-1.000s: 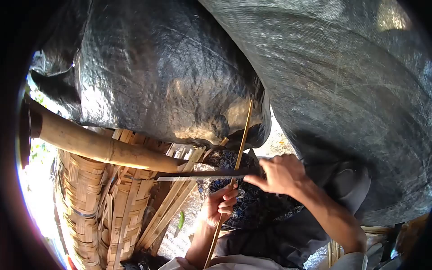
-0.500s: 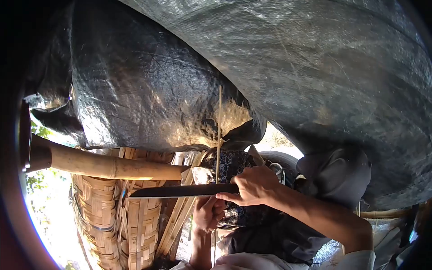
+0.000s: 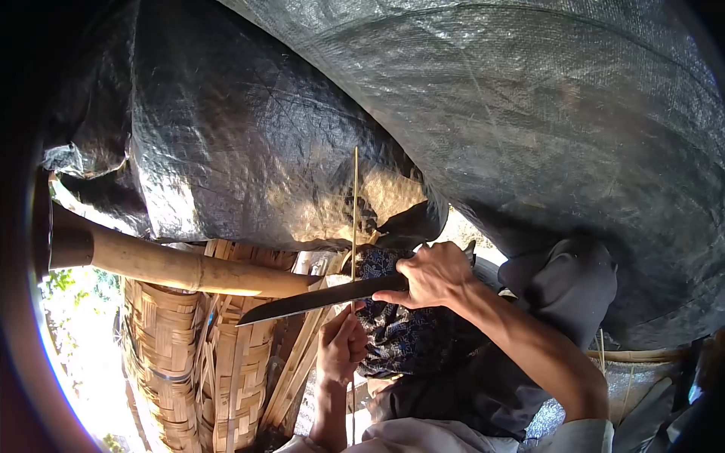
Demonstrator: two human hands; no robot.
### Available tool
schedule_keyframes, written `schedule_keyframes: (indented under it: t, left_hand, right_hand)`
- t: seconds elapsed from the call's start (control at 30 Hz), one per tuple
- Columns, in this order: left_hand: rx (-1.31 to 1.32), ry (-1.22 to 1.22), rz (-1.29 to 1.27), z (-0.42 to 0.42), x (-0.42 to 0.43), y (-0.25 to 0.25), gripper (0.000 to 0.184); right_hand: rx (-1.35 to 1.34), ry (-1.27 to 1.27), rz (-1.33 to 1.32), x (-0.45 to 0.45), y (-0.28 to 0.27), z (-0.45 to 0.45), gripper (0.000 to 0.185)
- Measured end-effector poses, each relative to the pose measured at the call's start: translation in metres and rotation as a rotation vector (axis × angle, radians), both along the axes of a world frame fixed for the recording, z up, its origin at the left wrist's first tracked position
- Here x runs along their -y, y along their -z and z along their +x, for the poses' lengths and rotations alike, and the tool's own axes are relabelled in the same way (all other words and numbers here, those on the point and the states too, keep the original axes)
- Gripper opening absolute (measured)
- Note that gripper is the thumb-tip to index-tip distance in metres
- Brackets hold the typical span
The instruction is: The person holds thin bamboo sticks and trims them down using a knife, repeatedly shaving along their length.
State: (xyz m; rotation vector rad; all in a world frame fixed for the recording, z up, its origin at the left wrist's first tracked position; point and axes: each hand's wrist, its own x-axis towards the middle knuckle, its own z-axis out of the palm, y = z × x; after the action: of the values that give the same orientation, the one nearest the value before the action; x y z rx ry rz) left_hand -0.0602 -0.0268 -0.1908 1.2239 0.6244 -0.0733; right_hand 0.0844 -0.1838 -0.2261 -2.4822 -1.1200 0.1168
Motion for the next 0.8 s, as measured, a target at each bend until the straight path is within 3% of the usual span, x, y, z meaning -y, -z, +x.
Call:
schedule_keyframes:
  t: [0.07, 0.1, 0.23, 0.33, 0.5, 0.6, 0.7, 0.8]
  left_hand:
    - [0.020, 0.024, -0.042, -0.001, -0.006, 0.001, 0.023]
    - [0.023, 0.018, -0.042, 0.000, -0.006, 0.000, 0.023]
    - [-0.011, -0.066, -0.012, 0.004, 0.002, 0.004, 0.016]
    - [-0.002, -0.062, 0.127, 0.010, 0.005, 0.003, 0.031]
    - [-0.006, -0.034, -0.012, 0.010, -0.001, 0.006, 0.028]
    - [-0.011, -0.093, -0.101, 0.005, -0.001, 0.015, 0.010]
    - [0.012, -0.069, -0.109, -0.002, 0.001, 0.010, 0.012]
    - [0.015, -0.025, -0.038, 0.008, -0.007, 0.003, 0.017]
  right_hand:
    - [0.012, -0.072, 0.037, 0.001, -0.001, -0.005, 0.066]
    - [0.111, -0.090, 0.190, -0.001, 0.008, -0.012, 0.072]
    - [-0.039, -0.065, 0.028, 0.000, -0.010, -0.010, 0.069]
    - [0.018, -0.002, 0.022, -0.005, -0.001, -0.004, 0.068]
    - [0.104, -0.032, 0.083, 0.001, -0.005, -0.012, 0.066]
    - [0.125, -0.075, 0.101, -0.002, 0.003, -0.023, 0.066]
    - [0.084, -0.110, 0.069, 0.007, -0.008, -0.016, 0.068]
    - [0.033, 0.056, 0.067, 0.004, 0.000, -0.002, 0.071]
